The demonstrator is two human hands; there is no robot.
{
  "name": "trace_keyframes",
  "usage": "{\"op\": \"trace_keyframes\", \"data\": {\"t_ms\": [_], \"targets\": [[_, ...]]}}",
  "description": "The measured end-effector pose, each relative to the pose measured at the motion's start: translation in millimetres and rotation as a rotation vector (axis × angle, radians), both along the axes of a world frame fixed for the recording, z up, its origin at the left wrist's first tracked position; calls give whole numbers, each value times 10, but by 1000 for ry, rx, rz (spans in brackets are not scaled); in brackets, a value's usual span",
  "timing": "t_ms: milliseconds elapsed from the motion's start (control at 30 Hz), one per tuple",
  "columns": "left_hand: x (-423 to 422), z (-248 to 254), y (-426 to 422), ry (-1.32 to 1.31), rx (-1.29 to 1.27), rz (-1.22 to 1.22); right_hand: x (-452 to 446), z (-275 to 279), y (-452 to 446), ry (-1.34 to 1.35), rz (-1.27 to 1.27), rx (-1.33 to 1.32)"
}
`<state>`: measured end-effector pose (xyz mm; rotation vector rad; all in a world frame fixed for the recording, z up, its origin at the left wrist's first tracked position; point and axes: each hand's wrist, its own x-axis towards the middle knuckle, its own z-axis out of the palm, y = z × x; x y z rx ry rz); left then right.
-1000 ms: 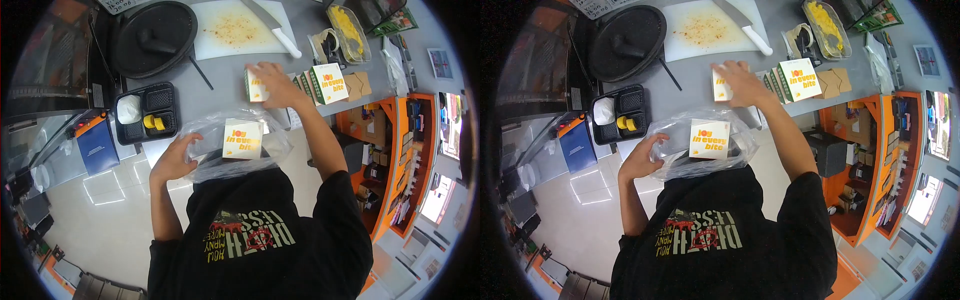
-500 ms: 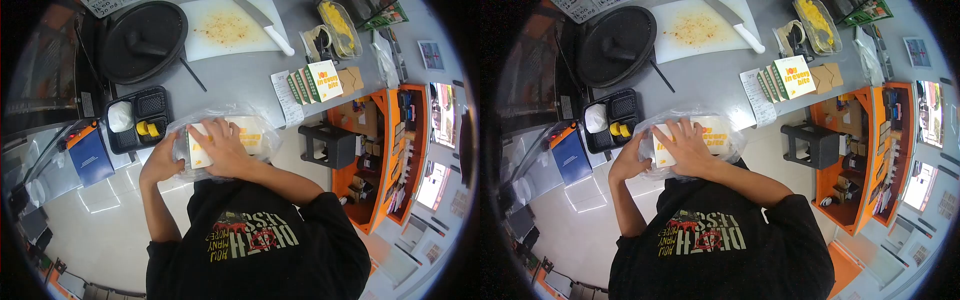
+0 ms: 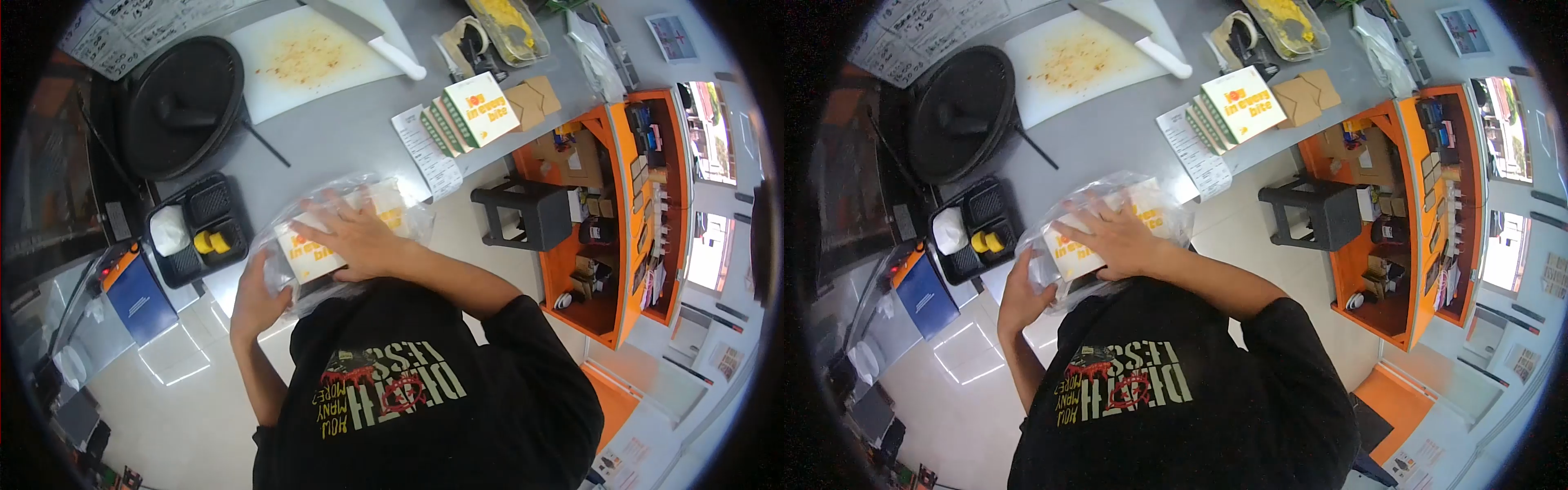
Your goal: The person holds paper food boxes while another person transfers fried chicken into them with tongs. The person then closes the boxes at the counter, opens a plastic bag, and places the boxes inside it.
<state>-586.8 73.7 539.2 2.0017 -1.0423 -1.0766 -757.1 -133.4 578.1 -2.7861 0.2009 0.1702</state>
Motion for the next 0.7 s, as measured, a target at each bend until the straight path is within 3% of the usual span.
{"op": "trace_keyframes", "data": {"t_ms": [67, 100, 200, 300, 367, 400, 433, 467, 500, 600, 700], "targets": [[-14, 137, -36, 9, 96, 69, -223, 102, -227, 46, -58, -73], [-49, 202, -103, -167, 87, 18, -303, 98, -358, 261, -159, 229], [-150, 339, -276, -173, 127, 40, -471, 331, -614, 110, -57, -50], [-200, 666, -351, -118, 181, -26, -405, 1065, -1137, 267, 225, 586], [-253, 908, -430, -108, 115, -60, -503, 1381, -1614, 50, 245, 786], [-273, 1019, -443, -103, 83, -72, -609, 1434, -1826, -24, 110, 613], [-269, 1108, -447, -85, 119, -95, -664, 1486, -2037, -69, 90, 170], [-275, 1161, -453, -122, 112, -91, -663, 1536, -2064, 128, -86, -250], [-294, 1210, -452, -158, 109, -88, -717, 1395, -2217, 213, -151, -345], [-375, 1304, -433, -245, 164, -33, -826, 966, -2615, 246, -104, -234], [-379, 1353, -451, -232, 174, 30, -726, 1242, -2448, 57, -206, -81]]}}
